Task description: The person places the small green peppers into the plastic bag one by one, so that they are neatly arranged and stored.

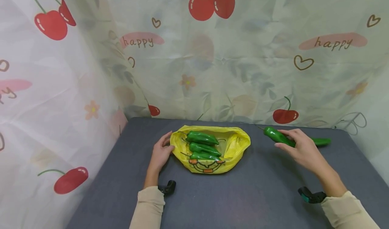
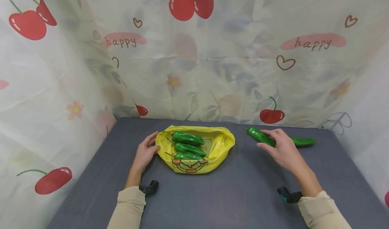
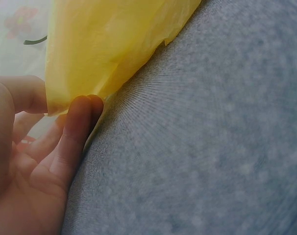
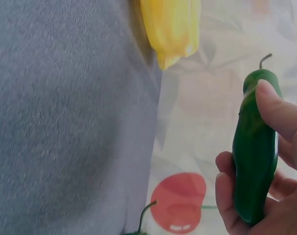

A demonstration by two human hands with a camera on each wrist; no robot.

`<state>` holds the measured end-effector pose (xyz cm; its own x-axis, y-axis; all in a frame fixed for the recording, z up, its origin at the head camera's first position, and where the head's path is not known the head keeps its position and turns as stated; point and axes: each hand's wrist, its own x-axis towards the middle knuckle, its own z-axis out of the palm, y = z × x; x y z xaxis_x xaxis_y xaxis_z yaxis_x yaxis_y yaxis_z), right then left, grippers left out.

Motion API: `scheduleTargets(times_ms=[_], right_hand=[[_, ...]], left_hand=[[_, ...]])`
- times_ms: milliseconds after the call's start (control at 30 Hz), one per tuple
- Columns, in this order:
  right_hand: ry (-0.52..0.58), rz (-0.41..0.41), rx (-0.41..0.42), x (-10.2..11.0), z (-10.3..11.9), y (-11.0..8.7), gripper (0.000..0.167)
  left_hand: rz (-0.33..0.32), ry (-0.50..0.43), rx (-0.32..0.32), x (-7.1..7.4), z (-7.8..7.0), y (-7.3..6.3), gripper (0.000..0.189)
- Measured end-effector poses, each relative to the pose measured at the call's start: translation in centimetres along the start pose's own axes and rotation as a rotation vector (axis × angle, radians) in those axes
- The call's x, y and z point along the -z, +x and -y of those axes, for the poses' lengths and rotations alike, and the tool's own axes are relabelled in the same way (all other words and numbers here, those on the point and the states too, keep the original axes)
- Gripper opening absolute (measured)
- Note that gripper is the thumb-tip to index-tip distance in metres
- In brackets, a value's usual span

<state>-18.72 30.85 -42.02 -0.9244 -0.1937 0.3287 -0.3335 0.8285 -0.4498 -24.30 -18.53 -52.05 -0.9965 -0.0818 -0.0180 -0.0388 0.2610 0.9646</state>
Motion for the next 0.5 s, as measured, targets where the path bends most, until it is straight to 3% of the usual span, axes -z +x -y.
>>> scheduleTargets(times_ms=[500], right_hand=[[0.012,0.05,0.125,-0.5,2.4,1.8,0.055]], left_hand=[[-0.006,0.007,-0.001,0.0,0.1,0.1,0.065]])
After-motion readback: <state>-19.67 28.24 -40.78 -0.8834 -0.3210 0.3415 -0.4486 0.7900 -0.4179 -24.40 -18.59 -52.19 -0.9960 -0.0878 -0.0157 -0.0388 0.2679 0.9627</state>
